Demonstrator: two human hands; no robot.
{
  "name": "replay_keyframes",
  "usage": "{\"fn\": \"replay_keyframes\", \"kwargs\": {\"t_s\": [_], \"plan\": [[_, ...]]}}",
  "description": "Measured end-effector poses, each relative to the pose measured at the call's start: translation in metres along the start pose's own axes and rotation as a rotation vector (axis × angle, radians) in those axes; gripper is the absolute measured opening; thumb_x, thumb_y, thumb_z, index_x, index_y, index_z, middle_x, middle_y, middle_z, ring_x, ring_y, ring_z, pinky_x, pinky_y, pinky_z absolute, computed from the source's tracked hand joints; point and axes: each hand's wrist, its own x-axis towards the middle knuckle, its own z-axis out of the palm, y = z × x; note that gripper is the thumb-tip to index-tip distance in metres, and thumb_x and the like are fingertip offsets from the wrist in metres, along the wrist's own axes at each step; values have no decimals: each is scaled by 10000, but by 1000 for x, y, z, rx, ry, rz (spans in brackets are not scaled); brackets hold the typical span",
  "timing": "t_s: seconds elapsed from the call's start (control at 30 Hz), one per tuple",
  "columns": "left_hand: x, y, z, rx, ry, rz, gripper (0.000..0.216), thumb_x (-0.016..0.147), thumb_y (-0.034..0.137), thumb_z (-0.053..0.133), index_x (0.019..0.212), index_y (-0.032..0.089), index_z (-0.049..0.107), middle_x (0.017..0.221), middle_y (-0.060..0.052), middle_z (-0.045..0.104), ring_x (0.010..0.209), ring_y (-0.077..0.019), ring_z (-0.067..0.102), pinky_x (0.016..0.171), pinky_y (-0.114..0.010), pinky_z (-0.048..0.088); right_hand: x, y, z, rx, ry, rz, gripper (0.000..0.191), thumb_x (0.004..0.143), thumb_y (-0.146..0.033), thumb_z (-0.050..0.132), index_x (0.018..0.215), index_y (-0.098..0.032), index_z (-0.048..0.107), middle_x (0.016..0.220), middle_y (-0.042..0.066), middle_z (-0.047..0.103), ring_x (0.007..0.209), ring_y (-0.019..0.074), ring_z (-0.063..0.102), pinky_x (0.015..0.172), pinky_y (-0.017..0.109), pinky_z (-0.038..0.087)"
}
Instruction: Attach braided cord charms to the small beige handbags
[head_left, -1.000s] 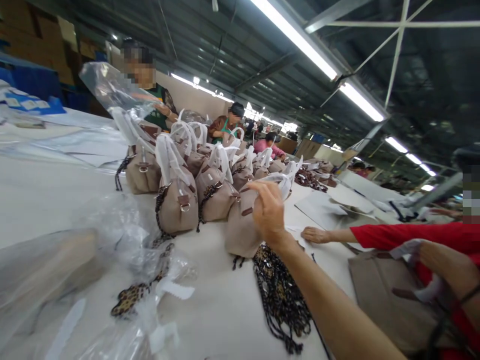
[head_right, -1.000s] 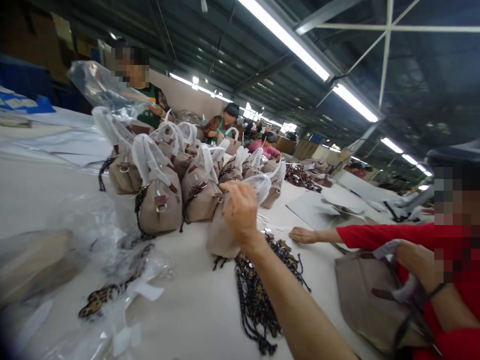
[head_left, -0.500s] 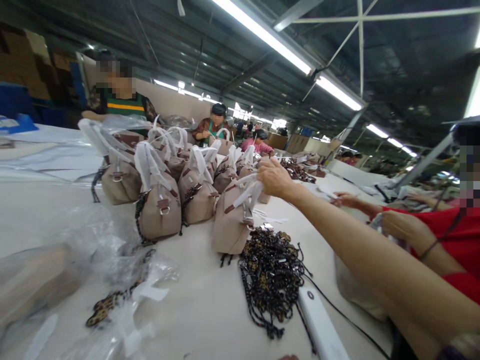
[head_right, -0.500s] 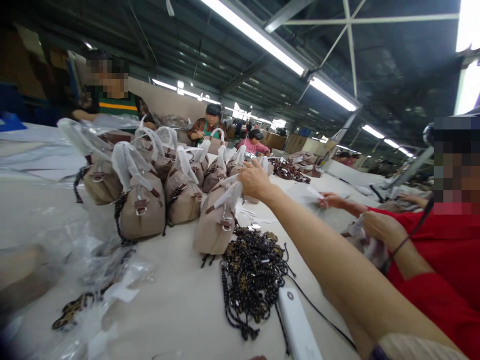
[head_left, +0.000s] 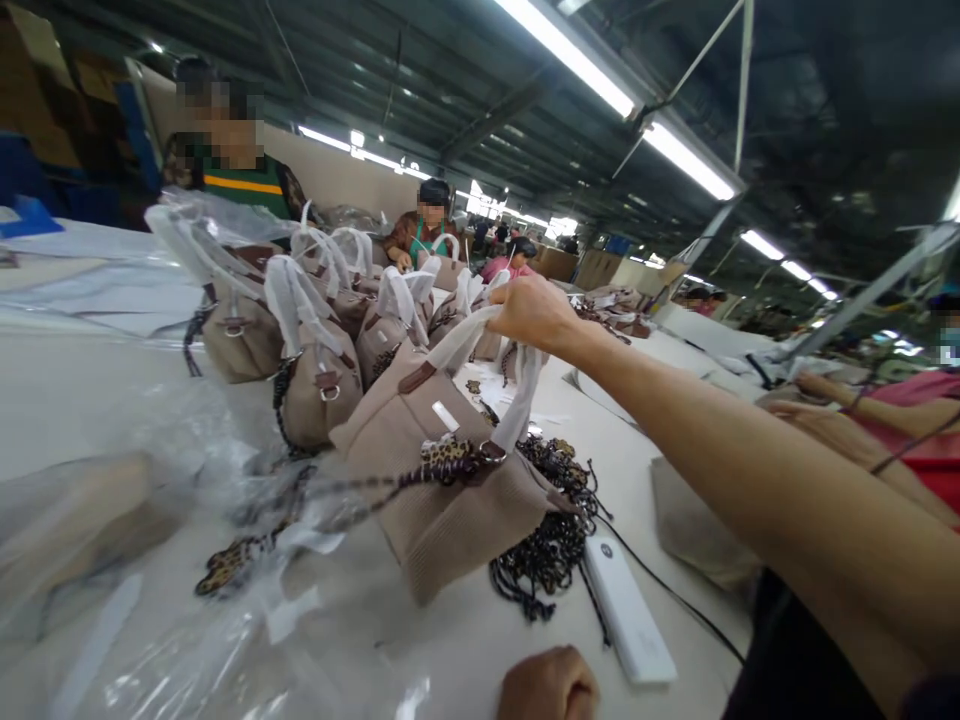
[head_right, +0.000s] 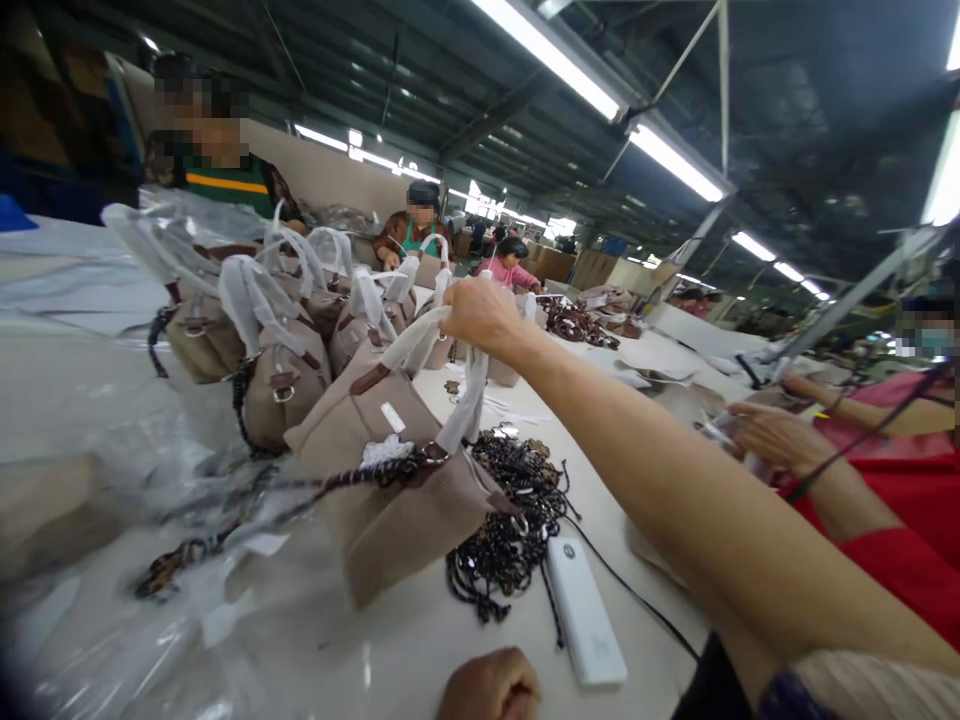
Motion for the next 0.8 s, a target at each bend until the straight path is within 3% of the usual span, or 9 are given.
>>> {"fn": "replay_keyframes", "kwargs": {"t_s": [0.1,0.57,0.8], "plan": [[4,1,2,19,26,11,305,751,52,489,887,218,706,942,-31,750,880,-188,669,779,-248,470,-9,-9,3,9,-18,-22,250,742,-318,600,900,-193,748,775,82,683,779,233,635,664,310,442],[-5,10,-3,-12,93,23,296,762,105,457,876,202,712,938,-52,758,889,-189,680,769,-241,457,-16,-26,5,71,-58,18,230,719,-311,649,865,-156,735,814,107,691,803,237,628,669,312,447],[-13,13,-5,-26,164,68,258,812,165,446,848,226,694,876,-13,740,816,-159,647,730,-236,434,-27,-41,-38,156,-161,80,334,717,-390,694,895,-110,726,789,92,672,775,228,630,655,301,468]]}}
